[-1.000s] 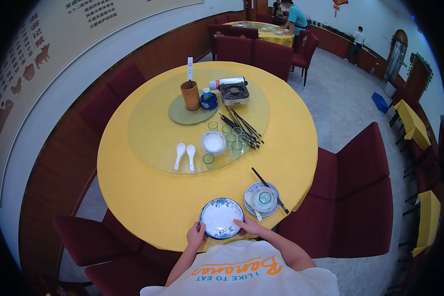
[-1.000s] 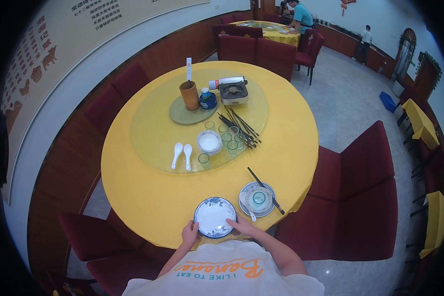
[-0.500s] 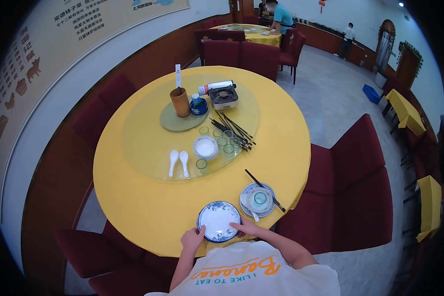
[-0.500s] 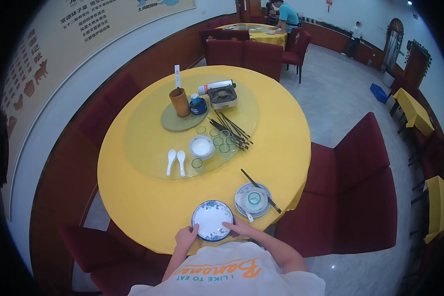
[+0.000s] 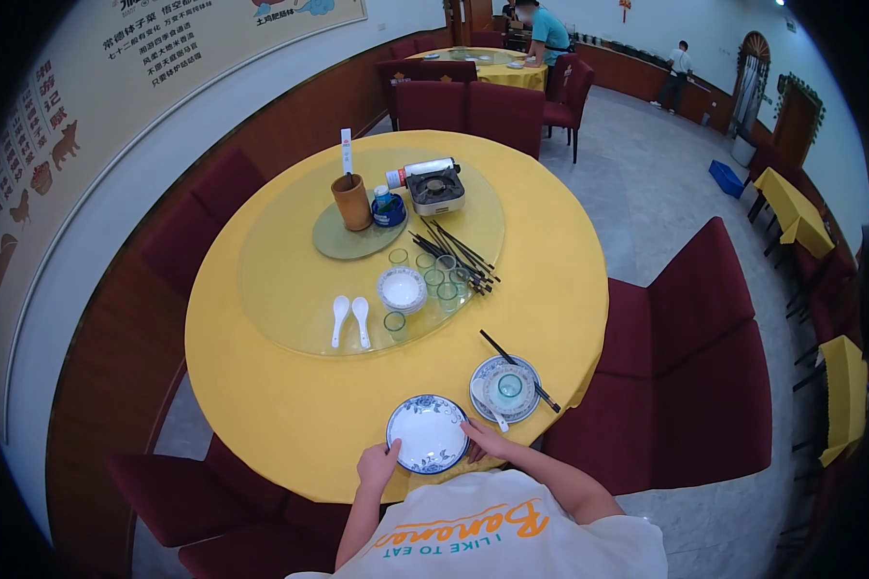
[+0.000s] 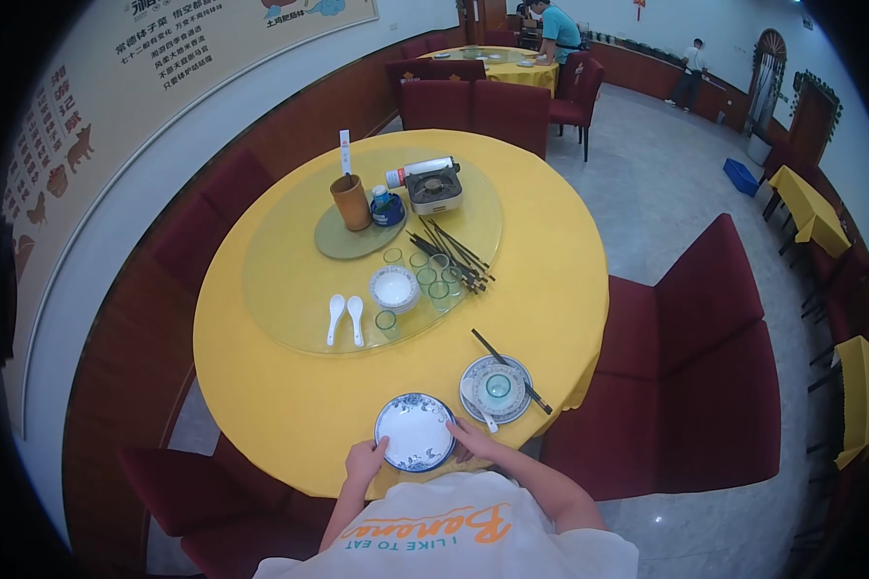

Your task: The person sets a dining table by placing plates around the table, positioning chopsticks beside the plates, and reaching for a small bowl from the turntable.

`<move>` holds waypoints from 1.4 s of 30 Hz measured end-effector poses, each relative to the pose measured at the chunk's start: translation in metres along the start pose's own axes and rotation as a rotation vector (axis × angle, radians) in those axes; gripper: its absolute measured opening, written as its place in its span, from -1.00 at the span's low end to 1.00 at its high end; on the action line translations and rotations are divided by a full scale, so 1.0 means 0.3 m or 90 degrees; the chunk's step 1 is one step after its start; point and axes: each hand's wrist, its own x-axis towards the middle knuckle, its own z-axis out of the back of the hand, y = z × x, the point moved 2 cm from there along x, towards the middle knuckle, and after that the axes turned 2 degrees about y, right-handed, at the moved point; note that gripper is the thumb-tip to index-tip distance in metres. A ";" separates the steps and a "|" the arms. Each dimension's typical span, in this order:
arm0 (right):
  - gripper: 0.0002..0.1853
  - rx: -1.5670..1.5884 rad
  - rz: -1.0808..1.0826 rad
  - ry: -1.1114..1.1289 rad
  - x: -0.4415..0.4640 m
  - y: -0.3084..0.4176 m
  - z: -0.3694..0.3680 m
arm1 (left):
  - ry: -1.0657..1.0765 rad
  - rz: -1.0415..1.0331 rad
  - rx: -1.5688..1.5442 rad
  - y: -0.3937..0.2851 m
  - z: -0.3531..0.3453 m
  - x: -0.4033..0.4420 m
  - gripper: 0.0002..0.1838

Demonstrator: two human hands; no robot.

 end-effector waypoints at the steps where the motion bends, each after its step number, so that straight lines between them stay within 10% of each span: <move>1: -0.24 0.005 0.003 -0.009 -0.001 -0.002 0.000 | 0.005 -0.004 -0.014 0.001 0.001 0.000 -0.41; 26: -0.29 0.051 0.009 -0.005 -0.019 0.014 0.004 | -0.143 0.050 -1.017 0.164 0.072 -0.056 -0.75; 42: -0.19 -0.014 0.033 -0.023 0.003 0.011 -0.002 | -0.339 0.234 -1.090 0.455 -0.103 0.006 -0.74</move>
